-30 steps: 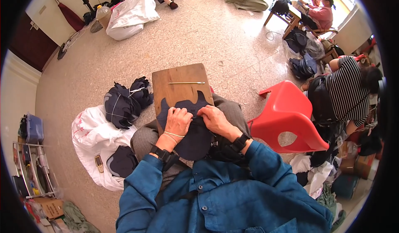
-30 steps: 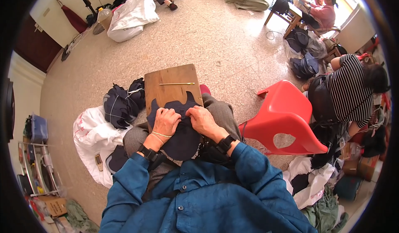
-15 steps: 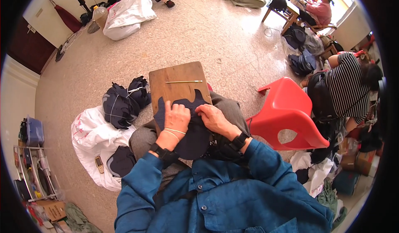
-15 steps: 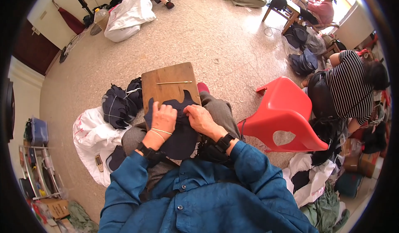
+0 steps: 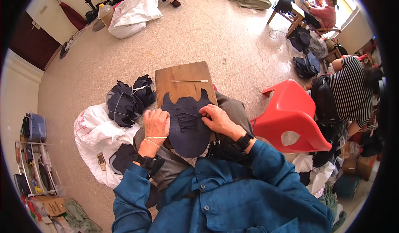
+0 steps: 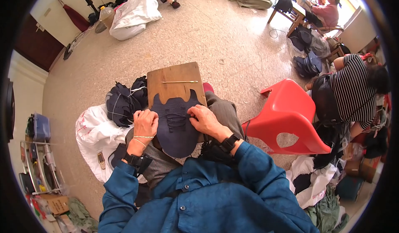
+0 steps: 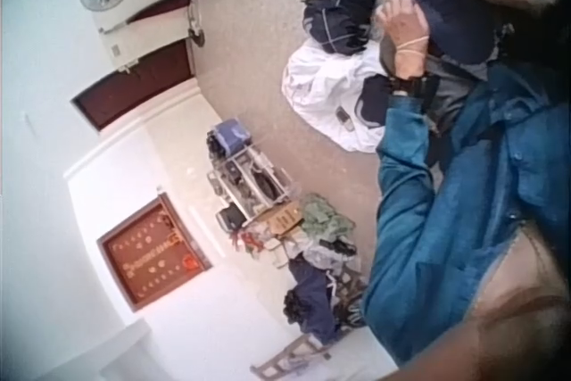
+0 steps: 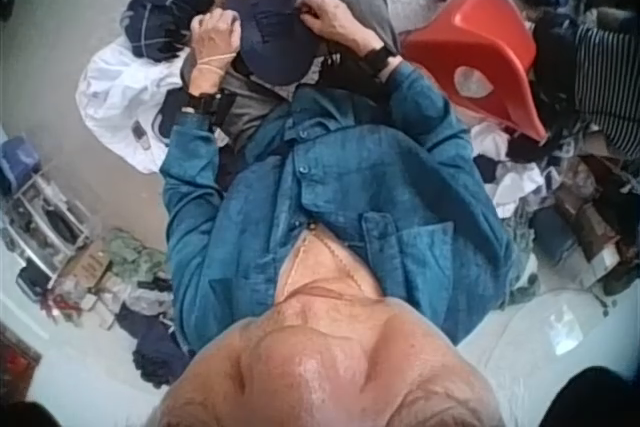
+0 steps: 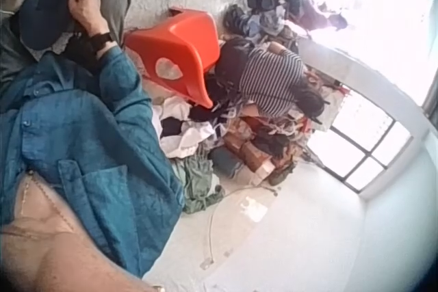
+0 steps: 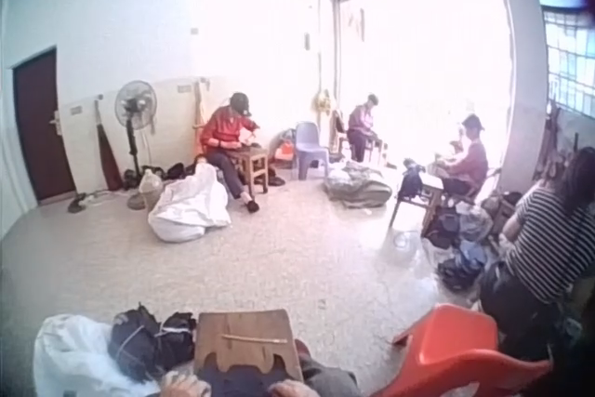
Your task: Lacing the upper part of a shoe during manufacturing.
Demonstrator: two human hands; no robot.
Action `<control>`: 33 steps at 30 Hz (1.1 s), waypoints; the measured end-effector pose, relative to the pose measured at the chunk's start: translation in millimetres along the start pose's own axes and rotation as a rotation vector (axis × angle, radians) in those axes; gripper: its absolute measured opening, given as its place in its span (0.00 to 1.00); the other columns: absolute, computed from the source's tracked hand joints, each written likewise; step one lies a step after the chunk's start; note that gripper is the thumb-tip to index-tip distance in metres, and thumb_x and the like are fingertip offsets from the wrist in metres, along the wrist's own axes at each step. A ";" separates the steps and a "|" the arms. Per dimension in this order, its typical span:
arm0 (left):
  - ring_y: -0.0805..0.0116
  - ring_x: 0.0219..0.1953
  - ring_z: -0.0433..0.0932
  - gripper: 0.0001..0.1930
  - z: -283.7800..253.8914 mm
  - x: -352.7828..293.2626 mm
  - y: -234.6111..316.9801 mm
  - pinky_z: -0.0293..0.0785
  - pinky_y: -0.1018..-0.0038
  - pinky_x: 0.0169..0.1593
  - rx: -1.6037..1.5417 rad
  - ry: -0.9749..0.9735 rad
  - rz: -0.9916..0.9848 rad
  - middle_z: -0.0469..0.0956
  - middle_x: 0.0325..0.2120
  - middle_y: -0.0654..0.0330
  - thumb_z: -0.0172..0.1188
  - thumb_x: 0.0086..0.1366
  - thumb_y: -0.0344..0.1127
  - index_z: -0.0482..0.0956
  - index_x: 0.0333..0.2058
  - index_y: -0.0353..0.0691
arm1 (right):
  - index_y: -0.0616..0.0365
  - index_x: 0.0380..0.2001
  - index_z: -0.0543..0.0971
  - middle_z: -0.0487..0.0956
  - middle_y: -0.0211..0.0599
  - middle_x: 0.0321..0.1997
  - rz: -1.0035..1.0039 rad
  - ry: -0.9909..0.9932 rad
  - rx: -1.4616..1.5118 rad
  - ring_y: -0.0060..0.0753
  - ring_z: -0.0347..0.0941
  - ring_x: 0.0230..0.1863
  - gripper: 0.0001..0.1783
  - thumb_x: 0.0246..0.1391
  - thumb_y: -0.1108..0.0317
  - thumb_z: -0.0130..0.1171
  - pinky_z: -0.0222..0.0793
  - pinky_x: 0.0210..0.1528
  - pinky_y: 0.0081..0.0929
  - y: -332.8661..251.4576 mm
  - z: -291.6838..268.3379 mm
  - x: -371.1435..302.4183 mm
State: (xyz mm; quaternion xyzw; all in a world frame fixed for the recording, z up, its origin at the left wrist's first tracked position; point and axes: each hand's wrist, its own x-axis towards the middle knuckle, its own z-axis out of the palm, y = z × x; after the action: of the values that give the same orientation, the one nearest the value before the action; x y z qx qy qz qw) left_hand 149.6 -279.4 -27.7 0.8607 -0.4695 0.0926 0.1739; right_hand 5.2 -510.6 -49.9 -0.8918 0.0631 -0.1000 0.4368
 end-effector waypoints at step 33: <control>0.79 0.29 0.78 0.06 8.3 18.0 6.0 0.78 0.80 0.36 -1.435 -0.050 -0.649 0.79 0.31 0.66 0.62 0.66 0.28 0.81 0.41 0.35 | 0.61 0.53 0.74 0.80 0.34 0.40 0.429 -0.009 1.158 0.21 0.77 0.39 0.14 0.71 0.65 0.49 0.74 0.41 0.19 -2.8 -20.7 -6.0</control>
State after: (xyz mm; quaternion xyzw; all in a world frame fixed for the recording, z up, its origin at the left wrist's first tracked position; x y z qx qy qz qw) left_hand 154.2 -299.6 -28.2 0.6341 -0.1434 -0.3078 0.6947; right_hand -5.3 -523.6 -36.0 -0.4776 0.1747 -0.0243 0.8607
